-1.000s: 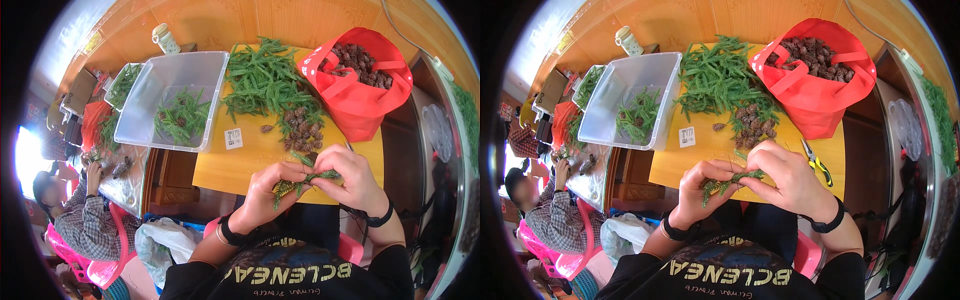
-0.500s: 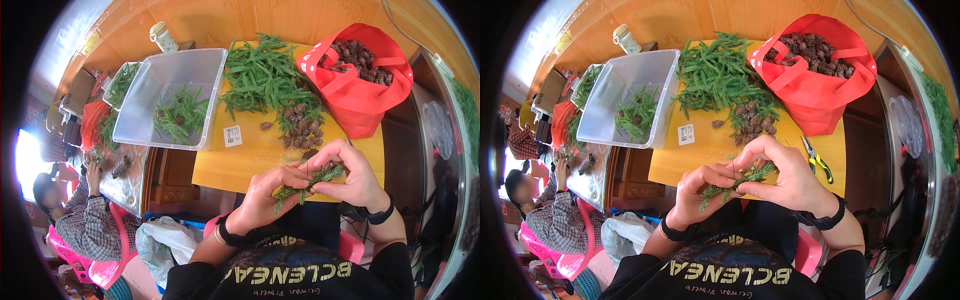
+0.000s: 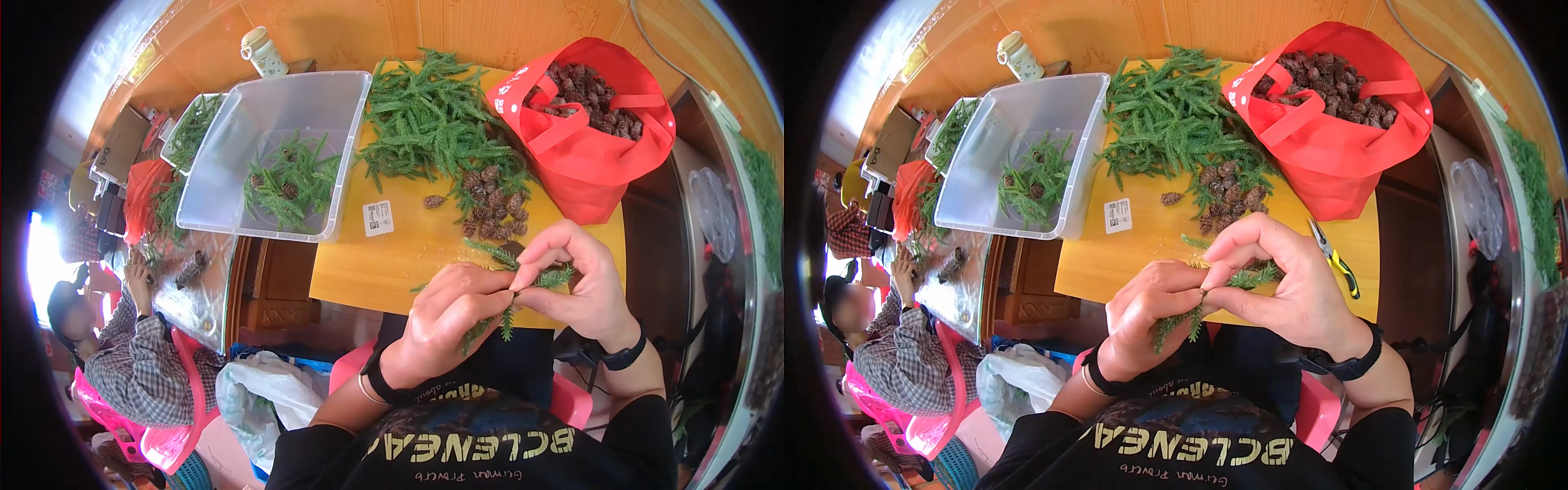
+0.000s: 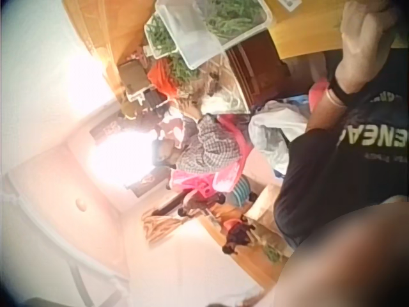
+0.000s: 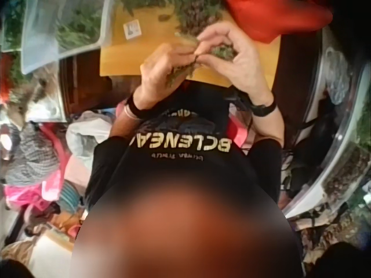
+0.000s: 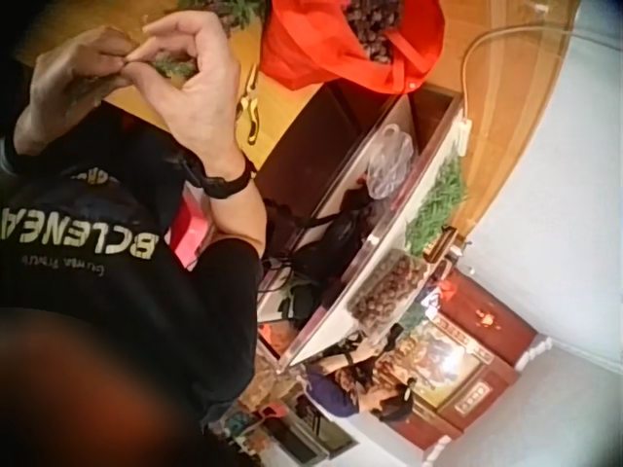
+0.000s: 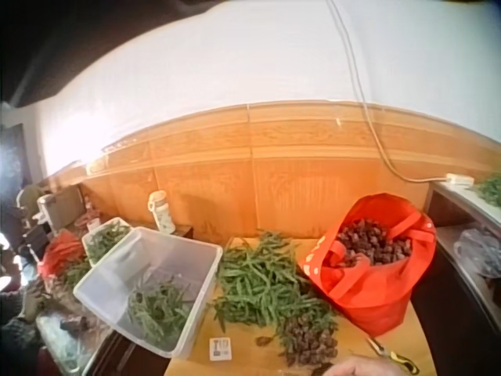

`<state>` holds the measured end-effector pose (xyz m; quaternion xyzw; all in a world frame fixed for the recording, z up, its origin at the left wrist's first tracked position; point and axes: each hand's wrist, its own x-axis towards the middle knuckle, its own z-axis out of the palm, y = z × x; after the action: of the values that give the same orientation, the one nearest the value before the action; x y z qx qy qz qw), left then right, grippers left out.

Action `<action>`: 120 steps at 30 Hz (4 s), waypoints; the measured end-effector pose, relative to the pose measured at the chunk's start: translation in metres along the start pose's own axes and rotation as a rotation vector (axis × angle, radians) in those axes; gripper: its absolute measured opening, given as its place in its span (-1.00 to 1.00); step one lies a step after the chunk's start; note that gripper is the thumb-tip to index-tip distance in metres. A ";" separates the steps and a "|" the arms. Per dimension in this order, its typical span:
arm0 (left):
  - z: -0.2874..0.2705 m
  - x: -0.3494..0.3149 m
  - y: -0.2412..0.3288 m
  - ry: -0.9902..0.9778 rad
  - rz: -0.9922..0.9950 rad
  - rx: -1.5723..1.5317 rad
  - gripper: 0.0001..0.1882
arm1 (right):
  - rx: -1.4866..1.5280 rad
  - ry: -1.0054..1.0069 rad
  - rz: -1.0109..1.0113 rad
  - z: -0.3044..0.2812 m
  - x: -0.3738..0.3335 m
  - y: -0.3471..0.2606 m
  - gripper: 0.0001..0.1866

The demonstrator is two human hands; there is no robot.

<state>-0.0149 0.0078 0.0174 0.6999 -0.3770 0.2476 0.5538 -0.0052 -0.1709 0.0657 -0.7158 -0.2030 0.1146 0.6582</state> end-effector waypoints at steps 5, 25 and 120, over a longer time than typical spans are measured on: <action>0.000 0.000 -0.002 0.069 0.086 0.087 -0.73 | -0.114 0.159 -0.219 0.010 -0.001 0.004 -0.71; -0.004 -0.007 -0.018 0.072 -0.274 0.056 -0.72 | -0.337 0.525 -0.061 -0.015 -0.034 0.051 -0.48; -0.047 0.023 -0.009 -0.403 -0.416 -0.394 -0.76 | -0.795 -0.173 -0.287 -0.068 -0.033 -0.014 -0.69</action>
<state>0.0095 0.0477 0.0415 0.6762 -0.3687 -0.0912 0.6313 -0.0070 -0.2454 0.0839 -0.8660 -0.3835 -0.0056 0.3209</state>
